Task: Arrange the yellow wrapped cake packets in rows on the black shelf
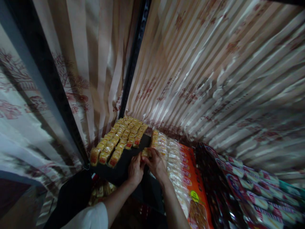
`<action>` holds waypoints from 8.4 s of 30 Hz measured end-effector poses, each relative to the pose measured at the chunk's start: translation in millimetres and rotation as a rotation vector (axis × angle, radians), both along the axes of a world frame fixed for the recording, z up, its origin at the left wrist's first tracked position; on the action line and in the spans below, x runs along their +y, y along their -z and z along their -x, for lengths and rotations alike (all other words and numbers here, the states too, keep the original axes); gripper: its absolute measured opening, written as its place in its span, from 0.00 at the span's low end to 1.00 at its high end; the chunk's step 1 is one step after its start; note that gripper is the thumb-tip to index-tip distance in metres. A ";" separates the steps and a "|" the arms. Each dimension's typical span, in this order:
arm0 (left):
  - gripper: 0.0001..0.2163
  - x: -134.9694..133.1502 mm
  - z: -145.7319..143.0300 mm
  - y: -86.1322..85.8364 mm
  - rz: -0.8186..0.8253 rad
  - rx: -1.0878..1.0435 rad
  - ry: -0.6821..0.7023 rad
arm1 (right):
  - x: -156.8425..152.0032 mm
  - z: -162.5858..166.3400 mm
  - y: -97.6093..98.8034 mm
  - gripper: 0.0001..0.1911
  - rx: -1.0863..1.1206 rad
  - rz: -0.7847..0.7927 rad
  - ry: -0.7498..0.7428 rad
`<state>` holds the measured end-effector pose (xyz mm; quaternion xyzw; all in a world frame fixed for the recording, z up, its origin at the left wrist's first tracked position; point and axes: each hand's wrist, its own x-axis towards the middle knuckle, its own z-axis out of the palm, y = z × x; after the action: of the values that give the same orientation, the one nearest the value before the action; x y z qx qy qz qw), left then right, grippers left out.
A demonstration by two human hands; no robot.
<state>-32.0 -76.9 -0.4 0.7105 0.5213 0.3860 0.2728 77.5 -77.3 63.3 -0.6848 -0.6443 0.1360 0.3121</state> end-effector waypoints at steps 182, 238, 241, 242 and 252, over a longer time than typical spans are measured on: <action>0.24 11.1 51.2 -3.4 0.042 0.148 0.192 | 50.4 59.3 -5.6 0.06 -0.270 -0.057 0.172; 0.25 -41.7 74.2 -5.9 0.004 0.095 0.205 | 3.8 60.4 -18.6 0.16 -0.105 -0.076 0.021; 0.26 -41.9 77.7 -0.7 0.070 0.117 0.178 | 8.6 79.7 -12.0 0.16 -0.137 -0.036 0.013; 0.26 -40.0 78.7 1.3 0.079 0.120 0.171 | 10.3 84.5 -10.4 0.16 -0.156 -0.031 0.015; 0.28 -18.8 78.9 14.9 0.048 0.143 0.164 | 21.5 104.3 -4.5 0.16 -0.295 -0.008 0.030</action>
<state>-110.9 -95.7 -15.3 0.7698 0.4887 0.2980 0.2824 -26.7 -55.9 67.8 -0.7055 -0.6736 0.0267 0.2189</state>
